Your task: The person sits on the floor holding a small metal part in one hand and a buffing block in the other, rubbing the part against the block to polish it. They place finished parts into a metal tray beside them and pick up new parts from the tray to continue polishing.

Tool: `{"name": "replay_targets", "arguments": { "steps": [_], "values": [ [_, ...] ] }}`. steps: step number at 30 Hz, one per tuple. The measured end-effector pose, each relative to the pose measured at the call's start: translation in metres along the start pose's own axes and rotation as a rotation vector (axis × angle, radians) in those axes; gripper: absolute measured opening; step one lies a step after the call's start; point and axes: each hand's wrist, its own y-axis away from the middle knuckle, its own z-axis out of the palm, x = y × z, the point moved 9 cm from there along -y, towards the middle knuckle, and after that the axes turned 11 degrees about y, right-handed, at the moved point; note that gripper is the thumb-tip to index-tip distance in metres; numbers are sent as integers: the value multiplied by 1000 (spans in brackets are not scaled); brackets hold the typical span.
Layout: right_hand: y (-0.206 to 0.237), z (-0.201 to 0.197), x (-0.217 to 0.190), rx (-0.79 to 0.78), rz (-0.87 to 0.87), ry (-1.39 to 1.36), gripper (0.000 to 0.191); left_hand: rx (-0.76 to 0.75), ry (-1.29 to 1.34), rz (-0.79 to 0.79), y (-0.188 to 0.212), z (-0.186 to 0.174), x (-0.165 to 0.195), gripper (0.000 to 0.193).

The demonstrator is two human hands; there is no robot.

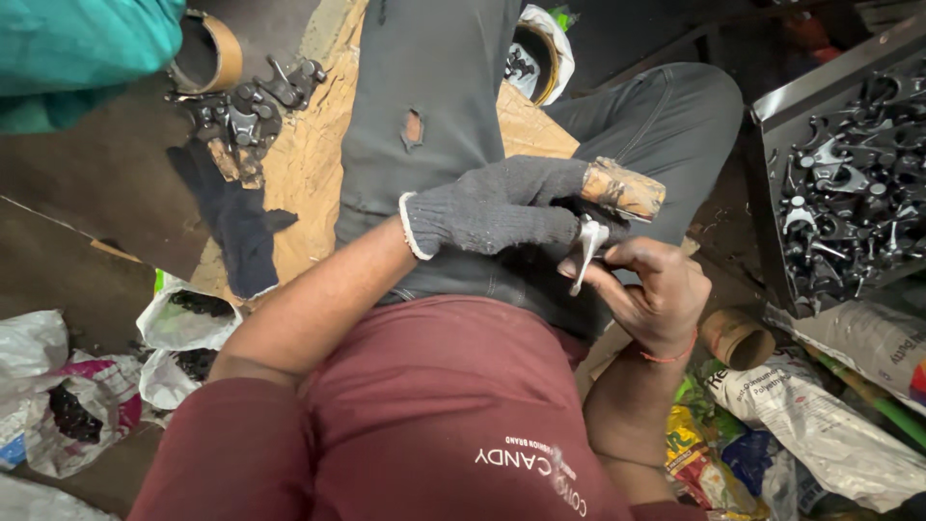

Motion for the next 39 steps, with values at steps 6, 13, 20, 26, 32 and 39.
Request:
{"name": "replay_targets", "arguments": {
  "steps": [6,13,20,26,32,39],
  "values": [
    [2,3,0,98,56,-220,40,48,233,-68,-2,-5,-18,49],
    [10,7,11,164,229,-131,43,61,210,16,-3,-9,-15,49],
    [-2,3,-15,277,-99,-126,38,92,318,-55,-5,-11,-23,52],
    [-14,-3,-21,253,-159,-6,34,148,287,-140,-5,-19,-28,56],
    [-18,-3,10,130,96,-325,19,92,337,-9,-9,-19,-19,53],
    [-8,7,27,168,187,-256,20,122,240,-67,-11,-21,-26,50]
  ]
}}
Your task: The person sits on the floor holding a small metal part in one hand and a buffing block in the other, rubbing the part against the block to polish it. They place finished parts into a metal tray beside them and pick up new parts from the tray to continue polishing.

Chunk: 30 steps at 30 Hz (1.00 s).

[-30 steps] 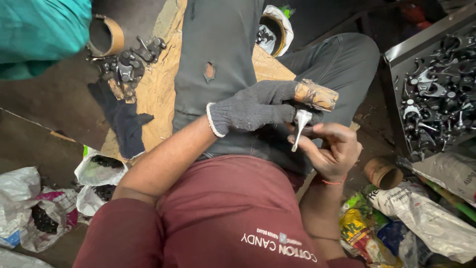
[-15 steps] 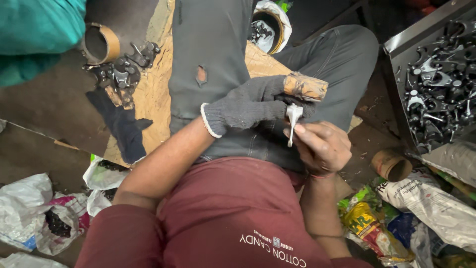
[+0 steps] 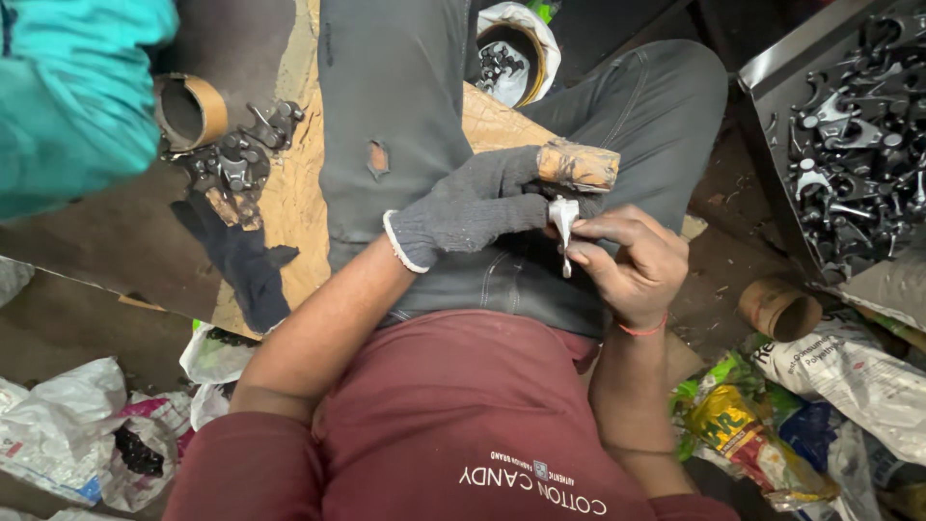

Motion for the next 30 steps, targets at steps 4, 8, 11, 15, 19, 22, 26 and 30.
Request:
{"name": "replay_targets", "arguments": {
  "steps": [4,8,11,15,19,22,26,30],
  "values": [
    [1,-1,-2,-11,-24,72,18,41,-20,-47,-1,-3,-4,51],
    [0,-1,-10,6,-106,153,12,54,36,-48,-1,-4,-7,49],
    [-1,1,-12,15,-119,156,8,24,41,-40,-1,-4,-9,49],
    [1,3,-14,51,-100,171,4,18,51,-53,-2,-7,-12,48],
    [4,6,-18,101,-41,148,3,2,28,-46,-1,-8,-11,48],
    [6,11,-14,105,54,86,5,-4,-22,3,-1,-8,-5,47],
    [7,15,1,74,172,-178,6,23,-21,19,-2,-9,-3,47],
    [12,16,15,117,271,-309,10,32,-109,7,-2,-8,-4,46]
  ]
}}
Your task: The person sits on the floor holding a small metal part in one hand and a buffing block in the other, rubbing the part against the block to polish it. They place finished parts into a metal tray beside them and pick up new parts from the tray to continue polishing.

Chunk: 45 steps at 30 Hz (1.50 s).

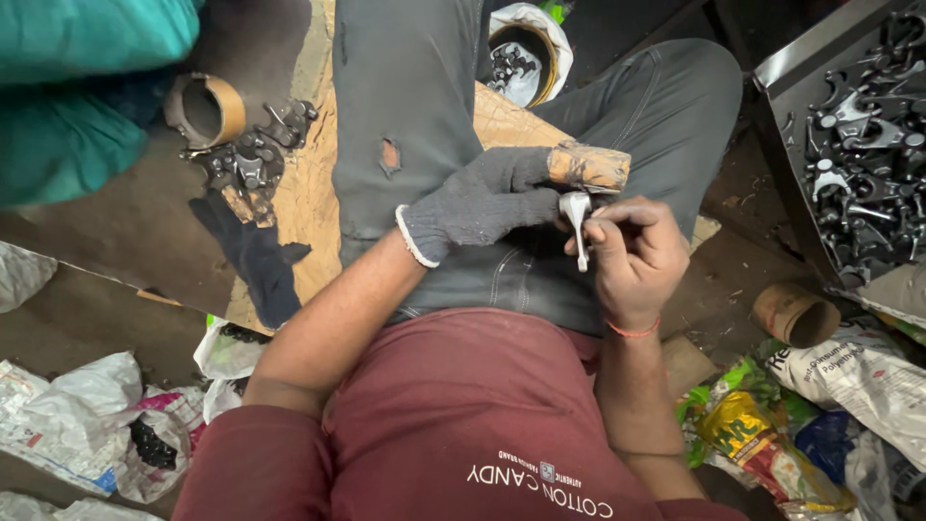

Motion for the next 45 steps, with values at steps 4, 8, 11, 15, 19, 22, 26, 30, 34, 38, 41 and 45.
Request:
{"name": "replay_targets", "arguments": {
  "steps": [4,8,11,15,19,22,26,30,34,38,41,45],
  "values": [
    [3,0,5,51,64,-15,11,36,-36,-39,-1,-3,-5,44],
    [-3,-1,-3,19,84,97,6,79,33,-13,-2,-4,-1,41],
    [-14,-5,-8,-64,78,129,7,77,-120,31,-5,3,10,40],
    [-24,-11,6,-147,224,14,12,180,-208,-47,-12,6,13,39],
    [-24,-19,10,-129,209,25,12,236,-518,-111,-20,6,13,33],
    [-27,-25,-7,-49,-20,273,12,331,-289,-151,-23,1,2,32],
    [-31,-13,-26,-6,-244,472,14,434,-659,-115,-25,-6,10,33],
    [-41,-8,-25,45,-226,461,15,504,-658,-24,-28,-4,22,34],
    [-51,-18,-13,126,-214,531,16,536,-930,-18,-40,1,33,33],
    [-62,-69,14,301,-246,667,17,423,-1252,35,-78,5,43,25],
    [-73,-141,58,499,-122,809,15,340,-1389,145,-117,-2,47,21],
    [-87,-228,127,592,112,993,17,424,-1331,123,-151,-38,35,27]
  ]
}}
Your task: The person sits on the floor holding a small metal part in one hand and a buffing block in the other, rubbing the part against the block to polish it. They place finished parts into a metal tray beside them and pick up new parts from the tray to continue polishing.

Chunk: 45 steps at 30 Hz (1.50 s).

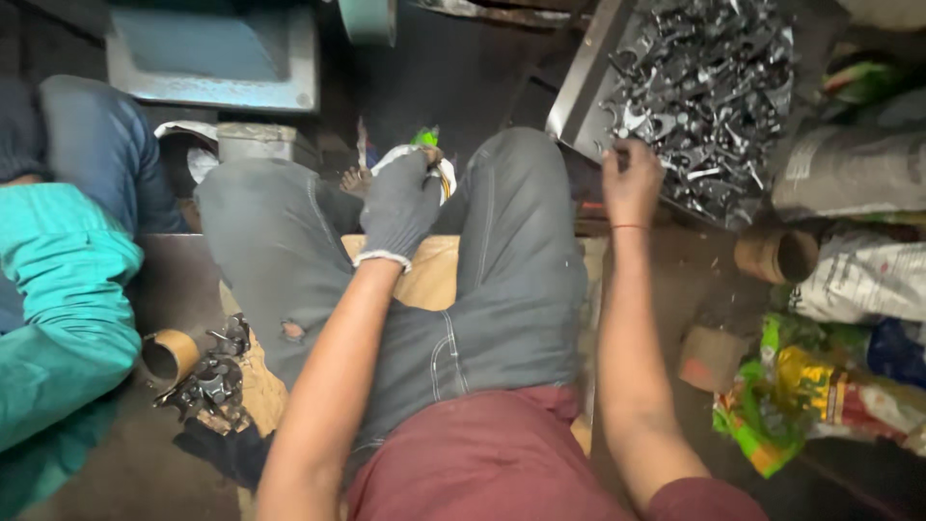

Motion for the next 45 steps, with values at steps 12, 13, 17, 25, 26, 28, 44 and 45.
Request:
{"name": "replay_targets", "arguments": {
  "steps": [12,13,17,25,26,28,44,45],
  "values": [
    [-23,30,38,-34,148,-90,21,-115,-4,-89,15,20,-4,39],
    [-20,18,26,26,154,-211,22,-112,23,-73,18,15,8,39],
    [19,-48,-52,217,28,-387,30,-182,224,-102,36,2,53,44],
    [128,-113,-177,178,-317,-677,49,-269,868,53,107,-31,122,42],
    [133,-117,-182,174,-359,-720,50,-279,929,-5,116,-31,120,41],
    [137,-127,-189,170,-451,-822,52,-288,1041,-108,130,-34,115,39],
    [149,-37,-141,-281,-100,-963,53,-231,1257,-473,144,-40,71,43],
    [151,-33,-141,-283,-98,-974,53,-237,1266,-475,145,-39,70,43]
  ]
}}
